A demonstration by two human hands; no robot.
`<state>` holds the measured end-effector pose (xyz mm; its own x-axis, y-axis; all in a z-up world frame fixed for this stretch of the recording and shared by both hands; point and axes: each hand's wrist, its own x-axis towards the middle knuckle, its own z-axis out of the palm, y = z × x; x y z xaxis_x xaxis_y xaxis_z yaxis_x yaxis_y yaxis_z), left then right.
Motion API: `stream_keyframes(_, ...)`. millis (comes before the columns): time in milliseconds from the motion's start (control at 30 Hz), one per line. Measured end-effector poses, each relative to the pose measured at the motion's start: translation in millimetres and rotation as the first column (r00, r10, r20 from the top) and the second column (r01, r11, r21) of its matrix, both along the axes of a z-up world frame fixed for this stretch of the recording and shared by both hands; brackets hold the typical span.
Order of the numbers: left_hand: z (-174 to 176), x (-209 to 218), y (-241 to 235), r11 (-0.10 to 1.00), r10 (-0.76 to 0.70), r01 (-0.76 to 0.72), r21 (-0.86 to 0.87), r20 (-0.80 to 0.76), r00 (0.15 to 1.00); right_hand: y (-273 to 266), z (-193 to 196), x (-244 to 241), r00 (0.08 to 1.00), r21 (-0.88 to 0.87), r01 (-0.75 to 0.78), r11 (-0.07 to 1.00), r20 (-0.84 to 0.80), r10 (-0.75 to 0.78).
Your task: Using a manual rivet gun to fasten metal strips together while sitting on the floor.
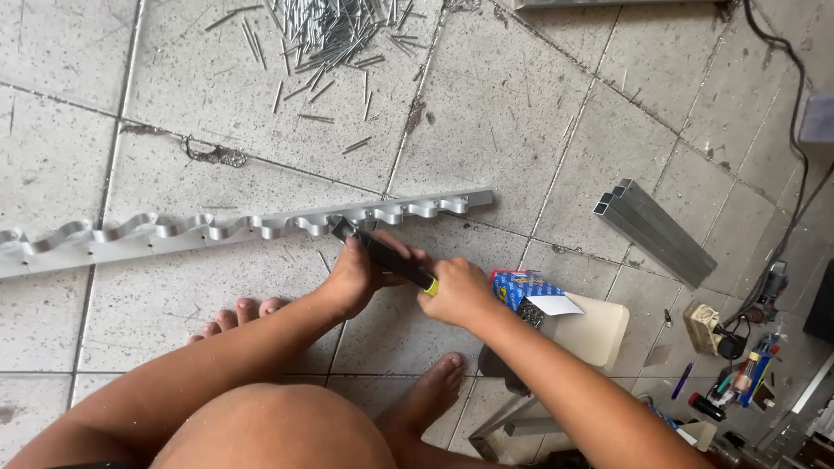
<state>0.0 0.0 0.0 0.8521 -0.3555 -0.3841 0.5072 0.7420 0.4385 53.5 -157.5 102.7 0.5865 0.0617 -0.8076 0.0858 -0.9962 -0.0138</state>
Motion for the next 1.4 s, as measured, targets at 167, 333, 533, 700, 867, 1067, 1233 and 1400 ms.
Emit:
stream_keyframes(167,0.0,5.2,7.2,0.970,-0.104,0.078,0.232,0.102,0.989,3.4,57.9,7.9,0.959,-0.055,-0.222,0.973,-0.193,0.208)
stream_keyframes(333,-1.4,-0.1,-2.6,0.982,-0.057,0.048,0.185,0.048,0.997,32.5,111.1,22.6,0.952,0.049,-0.102,0.994,-0.286,0.112)
stream_keyframes(533,14.6,-3.5,-1.8,0.995,0.004,0.003,0.097,-0.075,0.997,-2.0,30.6,-13.0,0.969,0.326,0.229,0.917,-0.168,-0.182)
stream_keyframes(700,9.1,2.9,-9.4,0.996,0.059,-0.052,0.066,-0.112,0.992,-18.8,-21.8,-21.7,0.967,0.247,0.111,0.963,0.195,-0.162)
stream_keyframes(867,16.0,3.9,-7.1,0.992,0.036,-0.025,0.125,-0.084,0.996,-17.3,-13.6,-15.6,0.990,0.213,0.089,0.973,0.086,-0.109)
stream_keyframes(1067,12.6,9.4,-4.3,0.934,-0.050,0.010,0.356,0.105,0.993,9.2,86.7,12.9,0.952,0.017,-0.174,0.985,-0.251,0.173)
stream_keyframes(1233,10.4,7.7,-6.2,0.969,0.003,-0.004,0.245,0.004,1.000,15.8,80.3,14.3,0.964,0.133,0.015,0.991,-0.264,0.021)
stream_keyframes(1400,15.5,4.2,-1.1,0.974,-0.021,0.038,0.224,-0.077,0.997,1.6,33.9,-13.1,0.982,0.293,0.187,0.937,-0.051,-0.180)
